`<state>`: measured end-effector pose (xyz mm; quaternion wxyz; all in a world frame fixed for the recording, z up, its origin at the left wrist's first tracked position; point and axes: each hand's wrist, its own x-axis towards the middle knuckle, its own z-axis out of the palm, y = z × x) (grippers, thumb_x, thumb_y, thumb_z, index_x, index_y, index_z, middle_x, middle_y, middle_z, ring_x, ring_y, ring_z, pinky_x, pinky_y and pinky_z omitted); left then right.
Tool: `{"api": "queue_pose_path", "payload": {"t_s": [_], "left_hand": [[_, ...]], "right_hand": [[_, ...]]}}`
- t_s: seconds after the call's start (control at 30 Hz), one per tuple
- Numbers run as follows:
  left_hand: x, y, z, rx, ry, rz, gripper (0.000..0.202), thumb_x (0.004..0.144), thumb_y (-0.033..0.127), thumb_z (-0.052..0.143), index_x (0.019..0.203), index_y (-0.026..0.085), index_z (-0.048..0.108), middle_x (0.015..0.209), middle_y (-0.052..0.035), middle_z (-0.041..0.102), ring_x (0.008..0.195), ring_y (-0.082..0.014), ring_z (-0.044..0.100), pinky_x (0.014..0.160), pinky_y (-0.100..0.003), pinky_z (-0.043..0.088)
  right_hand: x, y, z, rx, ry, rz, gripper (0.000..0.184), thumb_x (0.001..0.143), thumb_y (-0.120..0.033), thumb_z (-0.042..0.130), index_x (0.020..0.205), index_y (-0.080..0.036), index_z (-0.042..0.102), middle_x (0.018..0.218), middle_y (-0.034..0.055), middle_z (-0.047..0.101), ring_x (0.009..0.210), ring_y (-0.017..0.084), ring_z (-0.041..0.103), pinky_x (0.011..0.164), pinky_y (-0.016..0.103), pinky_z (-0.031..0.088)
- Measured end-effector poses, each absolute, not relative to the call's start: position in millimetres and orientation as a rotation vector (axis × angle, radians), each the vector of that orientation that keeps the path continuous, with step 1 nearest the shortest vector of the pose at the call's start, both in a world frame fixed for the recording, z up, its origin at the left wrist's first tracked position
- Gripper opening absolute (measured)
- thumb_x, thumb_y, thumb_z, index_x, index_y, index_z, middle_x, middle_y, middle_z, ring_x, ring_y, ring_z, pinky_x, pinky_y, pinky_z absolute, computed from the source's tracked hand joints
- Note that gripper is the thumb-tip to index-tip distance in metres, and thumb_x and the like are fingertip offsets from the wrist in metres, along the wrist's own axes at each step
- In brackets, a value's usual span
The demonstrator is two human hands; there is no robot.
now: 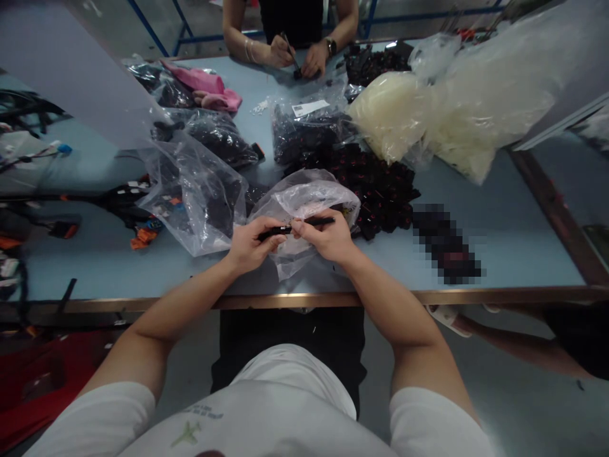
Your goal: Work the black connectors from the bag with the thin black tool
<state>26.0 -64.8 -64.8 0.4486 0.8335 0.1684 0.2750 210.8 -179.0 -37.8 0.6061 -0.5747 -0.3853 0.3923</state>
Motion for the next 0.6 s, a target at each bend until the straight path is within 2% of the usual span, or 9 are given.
{"api": "queue_pose_path", "payload": {"t_s": [0.27, 0.47, 0.6], "left_hand": [[26.2, -67.3, -63.3, 2.128, 0.427, 0.732, 0.049, 0.102, 0.067, 0.063, 0.109, 0.020, 0.075, 0.089, -0.0043, 0.080, 0.074, -0.0151, 0.075, 0.070, -0.025, 0.058], [25.7, -69.5, -64.7, 2.163, 0.416, 0.774, 0.042, 0.104, 0.061, 0.064, 0.107, 0.021, 0.075, 0.088, -0.0036, 0.080, 0.069, -0.0134, 0.073, 0.068, -0.024, 0.057], [24.9, -68.4, -66.2, 2.225, 0.404, 0.801, 0.041, 0.105, 0.059, 0.063, 0.107, 0.021, 0.077, 0.094, -0.0056, 0.082, 0.077, -0.0148, 0.077, 0.073, -0.024, 0.059]], "right_hand": [[211.1, -179.2, -36.7, -1.386, -0.975, 0.880, 0.034, 0.078, -0.051, 0.084, 0.068, -0.021, 0.072, 0.062, 0.0015, 0.067, 0.059, 0.016, 0.060, 0.058, 0.031, 0.051], [209.7, -179.1, -32.5, -1.381, -0.976, 0.935, 0.031, 0.078, -0.048, 0.082, 0.067, -0.022, 0.070, 0.060, 0.0010, 0.064, 0.058, 0.015, 0.056, 0.060, 0.032, 0.053], [207.5, -179.8, -34.0, -1.381, -0.985, 0.927, 0.032, 0.080, -0.049, 0.081, 0.067, -0.022, 0.069, 0.063, 0.0018, 0.064, 0.059, 0.015, 0.055, 0.057, 0.031, 0.050]]}}
